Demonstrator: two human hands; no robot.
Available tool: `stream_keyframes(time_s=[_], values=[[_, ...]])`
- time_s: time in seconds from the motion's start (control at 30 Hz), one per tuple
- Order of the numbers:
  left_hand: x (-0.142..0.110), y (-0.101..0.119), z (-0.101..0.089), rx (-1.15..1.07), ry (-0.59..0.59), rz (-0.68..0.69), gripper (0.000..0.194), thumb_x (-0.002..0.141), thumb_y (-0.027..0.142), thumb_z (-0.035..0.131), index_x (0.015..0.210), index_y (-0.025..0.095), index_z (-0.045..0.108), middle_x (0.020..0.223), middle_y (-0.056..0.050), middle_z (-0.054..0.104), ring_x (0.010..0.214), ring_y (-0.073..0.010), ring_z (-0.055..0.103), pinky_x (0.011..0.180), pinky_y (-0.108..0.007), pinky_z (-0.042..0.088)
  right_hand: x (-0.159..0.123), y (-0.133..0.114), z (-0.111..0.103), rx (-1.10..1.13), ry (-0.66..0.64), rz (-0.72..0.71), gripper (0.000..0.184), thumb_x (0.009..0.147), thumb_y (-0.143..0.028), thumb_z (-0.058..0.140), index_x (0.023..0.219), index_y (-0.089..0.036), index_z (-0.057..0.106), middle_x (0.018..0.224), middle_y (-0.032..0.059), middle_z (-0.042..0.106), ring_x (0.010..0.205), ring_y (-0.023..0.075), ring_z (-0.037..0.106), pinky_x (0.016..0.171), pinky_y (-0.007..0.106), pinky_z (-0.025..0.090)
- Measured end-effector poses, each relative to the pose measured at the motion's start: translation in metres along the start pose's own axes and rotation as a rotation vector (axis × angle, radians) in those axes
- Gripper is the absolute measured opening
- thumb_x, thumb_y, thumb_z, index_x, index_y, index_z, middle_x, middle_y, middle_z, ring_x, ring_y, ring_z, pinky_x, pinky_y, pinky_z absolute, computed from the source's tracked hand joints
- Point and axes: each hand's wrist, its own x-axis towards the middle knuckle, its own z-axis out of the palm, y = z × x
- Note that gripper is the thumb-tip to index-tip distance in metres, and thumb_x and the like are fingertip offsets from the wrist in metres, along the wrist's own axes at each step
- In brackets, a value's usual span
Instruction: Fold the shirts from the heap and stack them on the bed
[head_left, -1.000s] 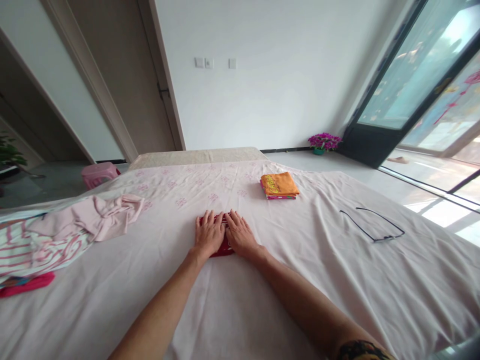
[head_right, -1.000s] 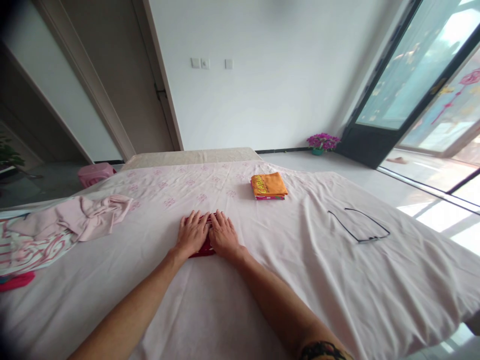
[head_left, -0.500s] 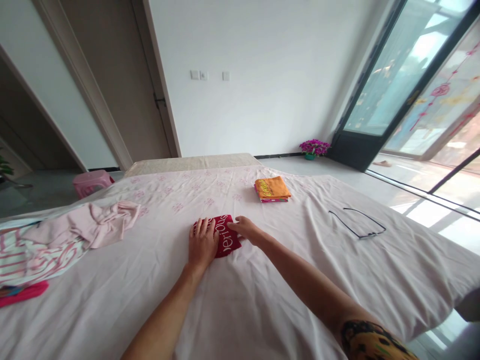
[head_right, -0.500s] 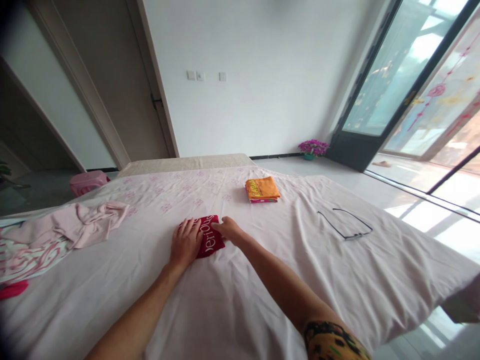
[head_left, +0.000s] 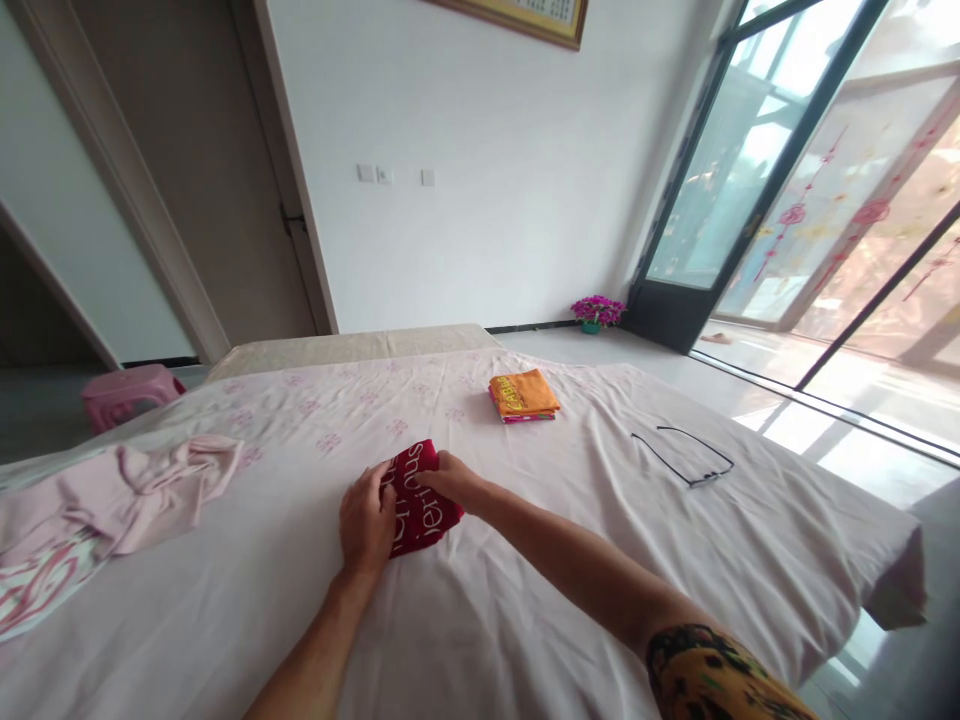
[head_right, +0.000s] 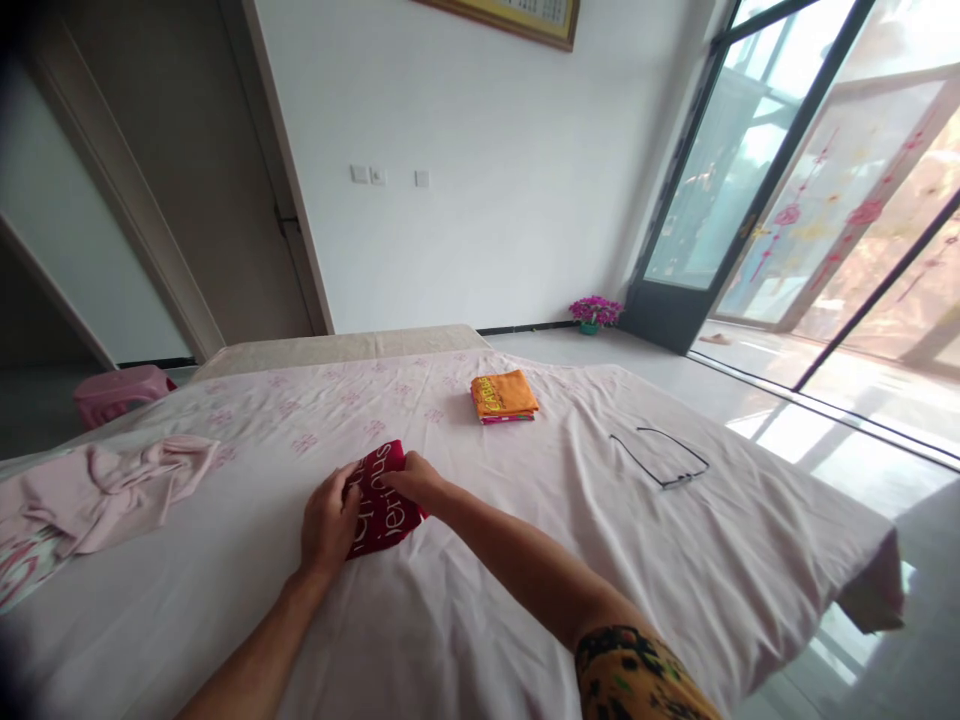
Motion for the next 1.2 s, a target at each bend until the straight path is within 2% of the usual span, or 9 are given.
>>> stream_keyframes(time_s=[0.13, 0.23, 0.37, 0.47, 0.57, 0.7, 0.8, 1.07, 1.2], values=[[0.007, -0.015, -0.008, -0.092, 0.112, -0.137, 0.041, 0.092, 0.027, 0.039, 0.127, 0.021, 0.059, 0.130, -0.008, 0.064, 0.122, -0.0223, 0.058, 0.110, -0.037, 0.042, 0.001, -0.001, -0.003, 0.177, 0.078, -0.024, 0.024, 0.074, -0.022, 0.070, 0.095, -0.017, 0.059, 0.073, -0.0003, 0.068, 0.066, 0.0174, 0.067, 0.058, 0.027, 0.055], [0.012, -0.028, -0.011, -0.105, 0.133, -0.251, 0.043, 0.090, 0.025, 0.039, 0.127, 0.020, 0.060, 0.133, -0.008, 0.062, 0.125, -0.0233, 0.056, 0.110, -0.037, 0.041, 0.006, -0.013, -0.031, 0.304, 0.099, -0.070, 0.023, 0.076, -0.021, 0.067, 0.097, -0.017, 0.057, 0.073, -0.0005, 0.069, 0.063, 0.0160, 0.067, 0.059, 0.027, 0.055], [0.019, -0.034, -0.009, -0.101, 0.061, -0.379, 0.043, 0.088, 0.024, 0.040, 0.125, 0.021, 0.062, 0.132, -0.008, 0.063, 0.124, -0.0254, 0.057, 0.107, -0.040, 0.043, 0.021, -0.039, -0.100, 0.318, 0.175, -0.148, 0.017, 0.077, -0.020, 0.067, 0.092, -0.017, 0.058, 0.073, 0.0006, 0.070, 0.062, 0.0150, 0.066, 0.060, 0.026, 0.055], [0.024, -0.031, -0.007, -0.068, 0.009, -0.417, 0.042, 0.088, 0.025, 0.042, 0.124, 0.023, 0.062, 0.131, -0.009, 0.063, 0.121, -0.0268, 0.059, 0.103, -0.041, 0.046, 0.037, -0.062, -0.159, 0.294, 0.222, -0.158, 0.011, 0.080, -0.018, 0.065, 0.090, -0.016, 0.061, 0.069, 0.0012, 0.069, 0.059, 0.0141, 0.065, 0.058, 0.024, 0.055], [0.026, -0.029, -0.006, -0.051, -0.032, -0.421, 0.041, 0.088, 0.025, 0.042, 0.123, 0.023, 0.062, 0.131, -0.009, 0.064, 0.118, -0.0275, 0.061, 0.101, -0.042, 0.047, 0.056, -0.079, -0.213, 0.314, 0.326, -0.170, 0.011, 0.083, -0.016, 0.062, 0.094, -0.015, 0.062, 0.068, 0.0019, 0.069, 0.059, 0.0154, 0.066, 0.058, 0.027, 0.056], [0.029, -0.032, -0.002, -0.037, -0.081, -0.399, 0.039, 0.088, 0.025, 0.042, 0.119, 0.023, 0.064, 0.129, -0.007, 0.066, 0.118, -0.0274, 0.061, 0.102, -0.042, 0.046, 0.078, -0.086, -0.260, 0.322, 0.396, -0.153, 0.007, 0.083, -0.012, 0.063, 0.089, -0.014, 0.062, 0.064, 0.0031, 0.068, 0.054, 0.0150, 0.065, 0.057, 0.027, 0.056], [0.030, -0.036, 0.001, -0.025, -0.093, -0.404, 0.038, 0.087, 0.026, 0.043, 0.119, 0.024, 0.065, 0.127, -0.006, 0.067, 0.117, -0.0262, 0.061, 0.101, -0.040, 0.046, 0.089, -0.078, -0.274, 0.311, 0.403, -0.131, 0.007, 0.082, -0.014, 0.067, 0.088, -0.012, 0.063, 0.063, 0.0044, 0.068, 0.053, 0.0159, 0.065, 0.056, 0.028, 0.056], [0.031, -0.043, 0.006, -0.011, -0.131, -0.410, 0.039, 0.087, 0.029, 0.043, 0.119, 0.028, 0.065, 0.123, -0.002, 0.069, 0.099, -0.0214, 0.067, 0.089, -0.033, 0.050, 0.111, -0.054, -0.286, 0.299, 0.403, -0.080, 0.012, 0.084, -0.021, 0.069, 0.089, -0.012, 0.064, 0.063, 0.0056, 0.069, 0.056, 0.0175, 0.066, 0.058, 0.030, 0.058], [0.031, -0.043, 0.007, -0.001, -0.150, -0.418, 0.039, 0.087, 0.030, 0.044, 0.119, 0.029, 0.064, 0.122, -0.001, 0.069, 0.098, -0.0210, 0.066, 0.088, -0.032, 0.049, 0.121, -0.043, -0.294, 0.275, 0.393, -0.049, 0.009, 0.085, -0.019, 0.067, 0.088, -0.011, 0.064, 0.066, 0.0062, 0.070, 0.058, 0.0172, 0.067, 0.060, 0.030, 0.058]])
